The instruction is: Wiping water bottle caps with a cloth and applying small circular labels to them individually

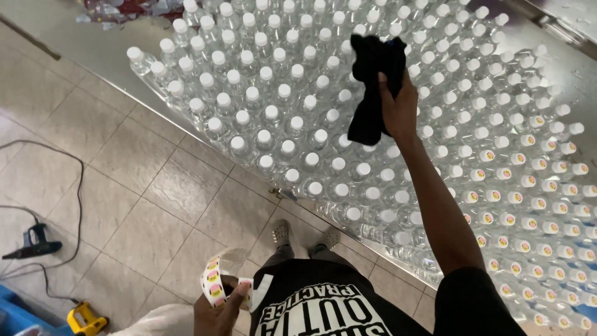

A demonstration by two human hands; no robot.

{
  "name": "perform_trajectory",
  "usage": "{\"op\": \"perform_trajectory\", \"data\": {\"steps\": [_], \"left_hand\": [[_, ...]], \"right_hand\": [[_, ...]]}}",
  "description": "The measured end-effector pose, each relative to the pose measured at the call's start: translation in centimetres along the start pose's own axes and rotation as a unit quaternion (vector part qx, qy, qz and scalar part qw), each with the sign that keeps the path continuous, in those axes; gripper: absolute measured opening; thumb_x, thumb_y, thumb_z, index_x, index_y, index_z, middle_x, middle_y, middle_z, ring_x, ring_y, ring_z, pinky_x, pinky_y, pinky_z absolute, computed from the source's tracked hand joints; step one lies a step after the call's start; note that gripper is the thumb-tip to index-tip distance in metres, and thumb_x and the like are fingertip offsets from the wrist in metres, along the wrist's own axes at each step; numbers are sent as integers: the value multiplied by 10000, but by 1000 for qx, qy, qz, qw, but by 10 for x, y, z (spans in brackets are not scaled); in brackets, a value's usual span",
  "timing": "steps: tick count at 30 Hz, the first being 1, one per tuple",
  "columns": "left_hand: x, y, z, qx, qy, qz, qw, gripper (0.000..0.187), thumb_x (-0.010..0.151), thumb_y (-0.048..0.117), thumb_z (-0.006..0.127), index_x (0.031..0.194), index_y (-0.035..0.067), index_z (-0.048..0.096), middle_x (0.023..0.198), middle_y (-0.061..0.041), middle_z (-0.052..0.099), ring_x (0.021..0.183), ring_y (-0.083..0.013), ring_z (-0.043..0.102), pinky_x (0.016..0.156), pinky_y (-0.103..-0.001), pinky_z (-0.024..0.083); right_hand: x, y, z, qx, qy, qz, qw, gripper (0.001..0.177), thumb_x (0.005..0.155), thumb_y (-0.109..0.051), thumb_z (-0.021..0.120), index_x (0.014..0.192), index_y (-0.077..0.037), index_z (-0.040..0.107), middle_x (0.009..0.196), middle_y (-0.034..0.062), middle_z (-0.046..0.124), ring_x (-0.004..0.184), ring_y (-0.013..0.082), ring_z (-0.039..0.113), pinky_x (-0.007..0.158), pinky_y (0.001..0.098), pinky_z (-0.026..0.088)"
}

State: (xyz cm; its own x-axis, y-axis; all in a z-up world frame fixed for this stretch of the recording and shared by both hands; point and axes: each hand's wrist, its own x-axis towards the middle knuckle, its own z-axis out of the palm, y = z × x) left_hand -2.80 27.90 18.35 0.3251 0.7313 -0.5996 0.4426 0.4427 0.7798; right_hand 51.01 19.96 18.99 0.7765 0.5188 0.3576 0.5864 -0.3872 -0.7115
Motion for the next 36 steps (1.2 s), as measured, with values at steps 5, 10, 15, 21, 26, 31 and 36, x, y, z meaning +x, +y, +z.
{"op": "perform_trajectory", "data": {"steps": [5, 10, 15, 21, 26, 31, 36], "left_hand": [[-3, 9, 2, 5, -12, 1, 1000, 226, 831, 160, 902, 817, -7, 752, 705, -165, 796, 670, -262, 765, 661, -367, 625], [-5, 12, 0, -2, -22, -26, 999, 244, 810, 180, 909, 788, -6, 752, 701, -165, 821, 664, -275, 782, 664, -389, 660], [-8, 14, -5, -6, -37, 5, 999, 233, 850, 208, 880, 815, 26, 739, 706, -125, 782, 656, -243, 751, 658, -374, 648], [-7, 7, -9, 5, -46, 4, 999, 228, 857, 203, 884, 823, 41, 728, 642, -104, 733, 587, -202, 646, 615, -341, 555], [0, 13, -11, -6, -14, 3, 1000, 261, 804, 210, 909, 810, 15, 735, 681, -159, 812, 658, -262, 776, 651, -388, 668], [3, 26, -7, 11, -47, -17, 999, 261, 857, 224, 889, 842, 31, 714, 680, -118, 740, 645, -221, 735, 682, -350, 603], [4, 44, 1, 27, -73, -48, 996, 248, 859, 217, 889, 871, 36, 720, 702, -130, 762, 665, -231, 749, 683, -359, 621]], "right_hand": [[31, 37, 81, -242, -170, -113, 949, 692, 1126, -565, 576, 1588, -59, 473, 1513, 278, 552, 1386, 455, 503, 1050, 625, 348], [45, 36, 114, -251, -198, -59, 946, 734, 1131, -698, 415, 1411, -58, 642, 1042, 107, 759, 1000, 397, 723, 1050, 690, 345], [52, 57, 120, -215, -178, -50, 959, 564, 1150, -587, 545, 1280, -57, 685, 909, 77, 738, 859, 370, 723, 1050, 604, 355], [48, 59, 107, -150, -98, -51, 983, 382, 1032, -355, 743, 1266, -70, 645, 1105, 106, 774, 1020, 404, 730, 1022, 574, 399], [-1, -38, 30, -95, -47, -106, 989, 431, 1049, -221, 840, 1349, -3, 621, 1154, 143, 800, 1015, 350, 759, 952, 477, 520], [-111, -82, 39, -231, -360, -134, 894, 711, 801, -500, 868, 1407, -258, 586, 1439, 186, 589, 1286, 422, 575, 1099, 677, 378], [-150, -22, 79, -275, -266, -214, 899, 717, 880, -460, 803, 1450, -68, 617, 1460, 202, 562, 1258, 403, 575, 1063, 568, 409]]}}
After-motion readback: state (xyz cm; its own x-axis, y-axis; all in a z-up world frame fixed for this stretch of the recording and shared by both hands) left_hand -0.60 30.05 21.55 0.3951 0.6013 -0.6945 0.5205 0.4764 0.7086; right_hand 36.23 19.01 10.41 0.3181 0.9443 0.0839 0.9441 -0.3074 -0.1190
